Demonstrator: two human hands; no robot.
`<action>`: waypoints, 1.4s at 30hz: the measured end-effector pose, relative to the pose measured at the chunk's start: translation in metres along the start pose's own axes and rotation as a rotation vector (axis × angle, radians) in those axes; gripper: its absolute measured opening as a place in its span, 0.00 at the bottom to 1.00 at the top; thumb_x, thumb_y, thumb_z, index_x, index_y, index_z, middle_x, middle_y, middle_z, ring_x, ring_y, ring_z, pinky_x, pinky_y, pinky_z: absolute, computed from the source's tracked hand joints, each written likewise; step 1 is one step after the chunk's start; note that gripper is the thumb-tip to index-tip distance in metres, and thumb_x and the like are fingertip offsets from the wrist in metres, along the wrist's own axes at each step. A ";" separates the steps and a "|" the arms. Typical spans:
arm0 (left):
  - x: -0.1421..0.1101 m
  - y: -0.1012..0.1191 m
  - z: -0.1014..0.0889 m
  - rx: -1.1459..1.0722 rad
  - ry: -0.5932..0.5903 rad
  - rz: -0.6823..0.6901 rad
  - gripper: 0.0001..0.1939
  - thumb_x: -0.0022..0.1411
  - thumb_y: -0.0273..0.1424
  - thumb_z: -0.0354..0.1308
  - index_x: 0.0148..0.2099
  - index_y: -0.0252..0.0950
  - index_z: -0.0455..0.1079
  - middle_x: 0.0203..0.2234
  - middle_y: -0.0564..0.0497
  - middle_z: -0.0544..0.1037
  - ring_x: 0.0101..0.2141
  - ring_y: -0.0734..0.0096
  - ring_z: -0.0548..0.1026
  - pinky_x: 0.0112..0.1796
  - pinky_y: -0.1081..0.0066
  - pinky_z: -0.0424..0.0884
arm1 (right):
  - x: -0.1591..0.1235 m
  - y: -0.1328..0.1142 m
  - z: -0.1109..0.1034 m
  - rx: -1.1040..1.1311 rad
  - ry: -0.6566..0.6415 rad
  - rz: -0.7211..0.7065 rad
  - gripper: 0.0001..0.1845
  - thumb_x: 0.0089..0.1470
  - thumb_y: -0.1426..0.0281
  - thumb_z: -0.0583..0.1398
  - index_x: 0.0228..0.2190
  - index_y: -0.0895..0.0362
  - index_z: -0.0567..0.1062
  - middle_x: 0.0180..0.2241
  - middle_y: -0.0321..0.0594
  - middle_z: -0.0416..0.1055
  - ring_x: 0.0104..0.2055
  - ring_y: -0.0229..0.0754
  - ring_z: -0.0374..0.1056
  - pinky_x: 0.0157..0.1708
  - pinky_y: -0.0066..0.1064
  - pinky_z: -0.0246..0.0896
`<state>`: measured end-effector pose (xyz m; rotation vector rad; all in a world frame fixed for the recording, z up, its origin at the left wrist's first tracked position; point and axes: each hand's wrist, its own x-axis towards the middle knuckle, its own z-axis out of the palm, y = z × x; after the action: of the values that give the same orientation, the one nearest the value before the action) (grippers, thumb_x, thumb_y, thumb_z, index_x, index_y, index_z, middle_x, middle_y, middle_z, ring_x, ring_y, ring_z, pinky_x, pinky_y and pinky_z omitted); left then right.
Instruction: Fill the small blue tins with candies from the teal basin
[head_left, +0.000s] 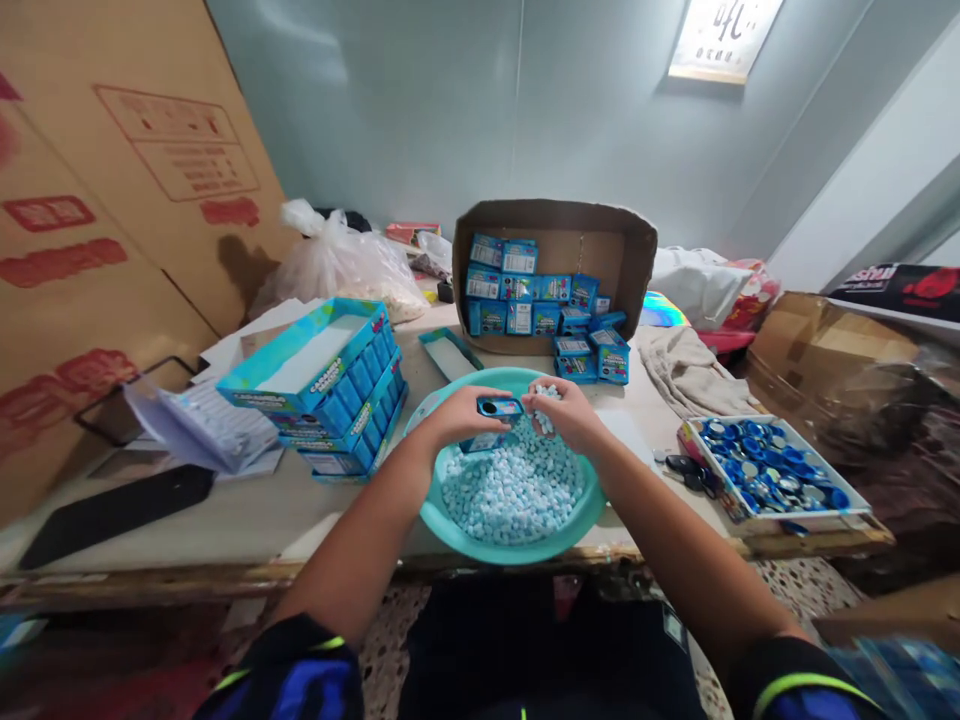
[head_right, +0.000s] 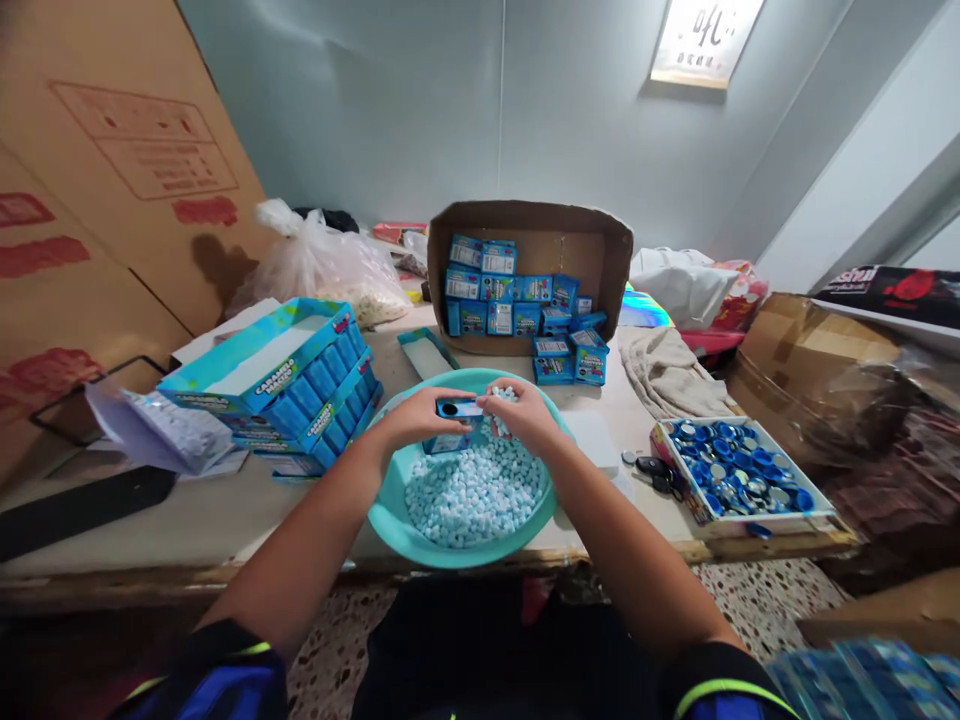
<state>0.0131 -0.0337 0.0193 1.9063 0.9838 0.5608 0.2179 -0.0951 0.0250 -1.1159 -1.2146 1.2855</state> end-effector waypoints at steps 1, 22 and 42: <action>-0.003 0.000 -0.001 0.010 -0.025 0.011 0.32 0.46 0.35 0.75 0.56 0.36 0.82 0.44 0.44 0.86 0.46 0.49 0.83 0.49 0.58 0.77 | 0.001 -0.002 0.005 -0.015 0.011 -0.032 0.18 0.42 0.58 0.71 0.27 0.54 0.70 0.19 0.28 0.66 0.16 0.34 0.62 0.13 0.25 0.48; -0.003 0.009 0.017 0.164 -0.080 0.001 0.14 0.47 0.32 0.74 0.38 0.34 0.81 0.31 0.51 0.82 0.37 0.54 0.78 0.42 0.62 0.72 | 0.036 0.009 0.060 0.460 0.240 -0.181 0.16 0.47 0.58 0.66 0.31 0.50 0.65 0.25 0.28 0.67 0.27 0.36 0.70 0.30 0.30 0.68; -0.001 0.007 0.022 0.177 -0.043 0.003 0.20 0.45 0.31 0.75 0.43 0.34 0.82 0.38 0.50 0.83 0.46 0.53 0.79 0.49 0.63 0.74 | 0.034 0.009 0.053 0.452 0.150 -0.125 0.22 0.53 0.47 0.63 0.27 0.52 0.69 0.26 0.34 0.70 0.33 0.39 0.72 0.39 0.35 0.74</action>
<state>0.0309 -0.0472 0.0142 2.0674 1.0307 0.4446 0.1625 -0.0654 0.0196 -0.7785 -0.8141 1.2742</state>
